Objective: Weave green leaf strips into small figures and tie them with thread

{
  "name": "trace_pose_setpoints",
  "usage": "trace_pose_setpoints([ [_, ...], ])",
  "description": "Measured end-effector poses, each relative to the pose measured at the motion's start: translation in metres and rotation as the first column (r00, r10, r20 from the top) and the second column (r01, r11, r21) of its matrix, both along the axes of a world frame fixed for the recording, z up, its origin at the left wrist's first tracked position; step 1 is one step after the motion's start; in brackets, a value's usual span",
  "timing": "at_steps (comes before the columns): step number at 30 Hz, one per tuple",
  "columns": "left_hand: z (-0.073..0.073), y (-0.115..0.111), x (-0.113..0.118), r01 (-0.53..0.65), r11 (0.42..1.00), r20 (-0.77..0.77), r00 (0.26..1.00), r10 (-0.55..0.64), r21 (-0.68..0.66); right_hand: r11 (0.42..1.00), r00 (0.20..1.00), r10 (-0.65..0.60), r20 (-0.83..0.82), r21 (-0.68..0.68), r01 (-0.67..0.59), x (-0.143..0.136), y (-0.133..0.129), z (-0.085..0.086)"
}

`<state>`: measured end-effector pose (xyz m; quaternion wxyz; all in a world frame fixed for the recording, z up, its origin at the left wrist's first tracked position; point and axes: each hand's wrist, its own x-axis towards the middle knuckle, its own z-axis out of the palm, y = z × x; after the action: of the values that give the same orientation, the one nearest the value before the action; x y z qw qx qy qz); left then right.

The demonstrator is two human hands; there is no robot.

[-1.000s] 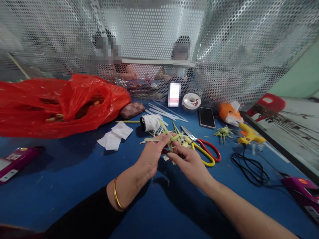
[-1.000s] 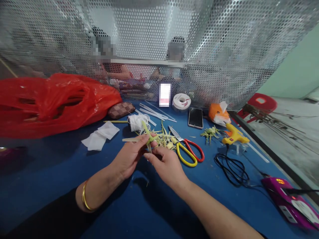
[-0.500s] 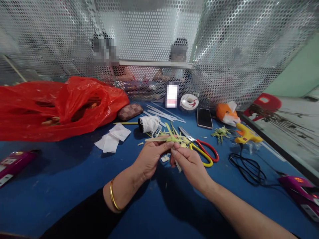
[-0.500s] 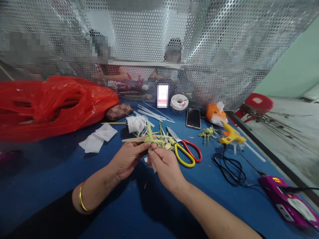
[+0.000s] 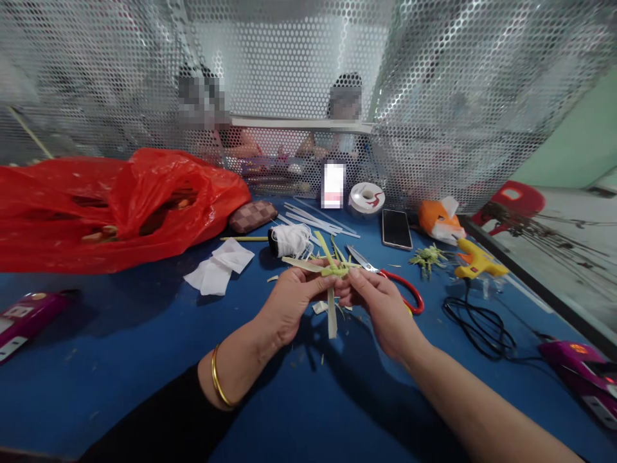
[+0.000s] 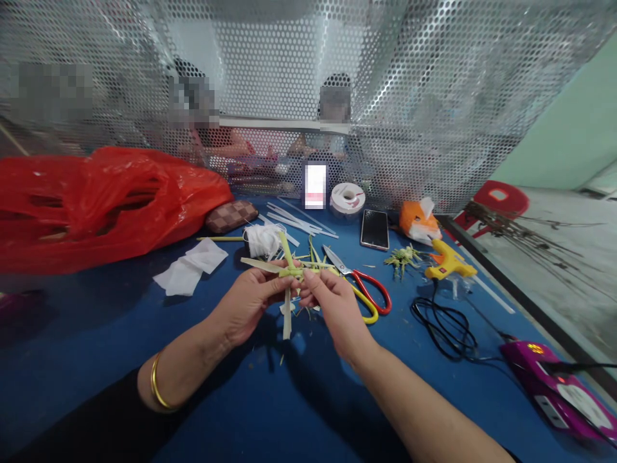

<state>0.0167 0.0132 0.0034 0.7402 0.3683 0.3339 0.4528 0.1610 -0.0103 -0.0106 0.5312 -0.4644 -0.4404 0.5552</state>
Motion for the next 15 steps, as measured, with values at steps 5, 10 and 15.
trace_pose_setpoints([
  [5,0.0,-0.002,0.001,0.099,0.995,-0.071,0.993,-0.098,0.021,0.996,0.971,-0.017,-0.238,-0.085,-0.003,0.001,0.001,-0.001],
  [10,0.001,-0.004,0.001,0.13,0.991,-0.092,0.988,-0.128,0.019,0.988,0.978,-0.145,-0.148,0.035,0.152,0.005,0.001,0.001],
  [15,-0.006,-0.003,0.001,0.088,0.992,-0.073,0.993,-0.094,-0.087,0.957,0.959,-0.265,-0.104,0.089,0.275,0.011,0.007,0.001],
])
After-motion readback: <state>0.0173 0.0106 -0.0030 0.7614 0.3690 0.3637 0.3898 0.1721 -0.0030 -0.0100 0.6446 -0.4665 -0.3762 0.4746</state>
